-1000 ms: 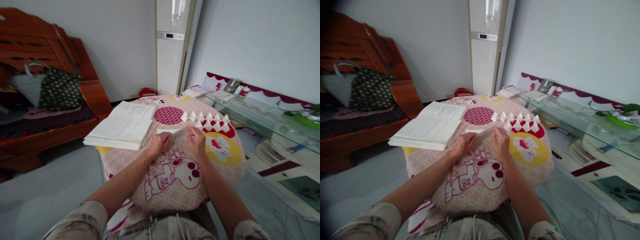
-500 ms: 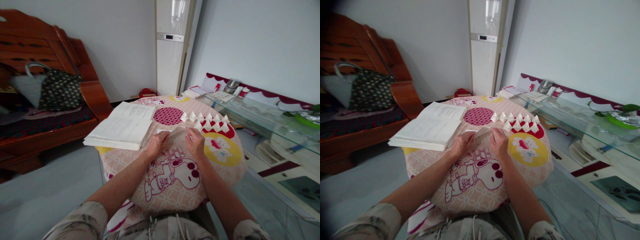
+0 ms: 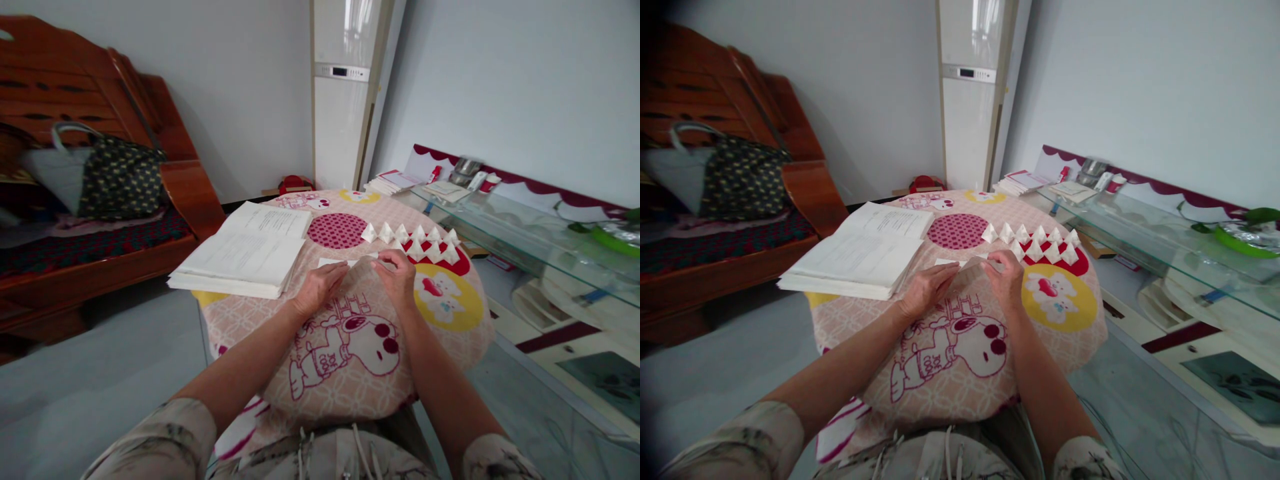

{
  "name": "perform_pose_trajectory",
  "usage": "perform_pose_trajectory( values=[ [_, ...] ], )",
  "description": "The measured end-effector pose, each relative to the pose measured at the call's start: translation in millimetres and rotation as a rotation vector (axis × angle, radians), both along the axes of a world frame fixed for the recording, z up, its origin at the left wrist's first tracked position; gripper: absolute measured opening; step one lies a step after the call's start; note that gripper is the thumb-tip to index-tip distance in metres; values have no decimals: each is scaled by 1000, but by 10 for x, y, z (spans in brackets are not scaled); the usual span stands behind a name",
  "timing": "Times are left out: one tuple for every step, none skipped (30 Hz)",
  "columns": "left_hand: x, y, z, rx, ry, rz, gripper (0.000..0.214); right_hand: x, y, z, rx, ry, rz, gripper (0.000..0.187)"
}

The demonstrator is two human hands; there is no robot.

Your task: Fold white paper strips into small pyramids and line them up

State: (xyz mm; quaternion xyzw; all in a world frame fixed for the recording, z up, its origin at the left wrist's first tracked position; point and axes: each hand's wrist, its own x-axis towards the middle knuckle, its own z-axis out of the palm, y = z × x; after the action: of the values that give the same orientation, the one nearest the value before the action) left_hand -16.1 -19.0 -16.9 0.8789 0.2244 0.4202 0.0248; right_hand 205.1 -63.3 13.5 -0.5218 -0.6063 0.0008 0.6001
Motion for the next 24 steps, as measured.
perform_pose_trajectory(
  values=[
    [4, 0, -3, 7, -4, -5, 28, 6, -1, 9, 7, 1, 15, 13],
    [8, 1, -7, 12, -10, -9, 28, 14, -3, 18, 15, -2, 33, 14],
    [12, 2, -12, 13, -18, -13, 28, 22, -5, 27, 21, -5, 52, 14],
    [16, 3, -17, 11, -28, -16, 28, 31, -5, 36, 21, -5, 67, 13],
    [18, 3, -21, 4, -37, -18, 28, 39, -5, 43, 14, -1, 78, 12],
    [20, 1, -22, -9, -43, -22, 29, 46, -4, 50, 0, 7, 82, 12],
    [22, -5, -18, -28, -50, -27, 29, 50, -2, 56, -18, 18, 80, 12],
    [23, -16, -8, -51, -55, -36, 29, 53, -1, 63, -37, 32, 75, 13],
    [24, -30, 9, -78, -58, -50, 30, 52, -1, 73, -58, 46, 70, 14],
    [23, -49, 34, -110, -64, -64, 30, 51, -4, 85, -82, 61, 70, 15],
    [22, -69, 65, -148, -75, -78, 32, 49, -11, 103, -107, 77, 73, 16],
    [19, -88, 100, -195, -94, -86, 33, 49, -20, 126, -131, 92, 80, 16],
    [13, -104, 137, -248, -127, -85, 36, 51, -32, 155, -155, 108, 93, 17],
    [5, -111, 173, -317, -175, -69, 40, 59, -45, 189, -170, 128, 104, 18],
    [-6, -109, 205, -392, -238, -40, 45, 71, -56, 229, -177, 152, 115, 18],
    [-20, -96, 229, -468, -319, -4, 50, 89, -64, 273, -181, 185, 133, 18],
    [-36, -72, 245, -543, -412, 31, 54, 110, -69, 321, -181, 232, 155, 18],
    [-54, -39, 252, -611, -501, 48, 58, 134, -69, 370, -192, 279, 193, 17],
    [-71, -1, 252, -664, -586, 50, 61, 158, -66, 419, -214, 321, 241, 17],
    [-88, 39, 247, -711, -642, 33, 61, 178, -59, 467, -239, 346, 294, 17],
    [-103, 76, 238, -750, -680, 8, 61, 193, -51, 511, -267, 359, 348, 18],
    [-114, 108, 229, -792, -704, -29, 61, 200, -44, 549, -302, 365, 396, 20],
    [-120, 133, 221, -838, -715, -75, 62, 197, -38, 580, -341, 370, 440, 22],
    [-122, 150, 215, -886, -717, -125, 63, 183, -34, 603, -384, 374, 483, 24]
  ],
)
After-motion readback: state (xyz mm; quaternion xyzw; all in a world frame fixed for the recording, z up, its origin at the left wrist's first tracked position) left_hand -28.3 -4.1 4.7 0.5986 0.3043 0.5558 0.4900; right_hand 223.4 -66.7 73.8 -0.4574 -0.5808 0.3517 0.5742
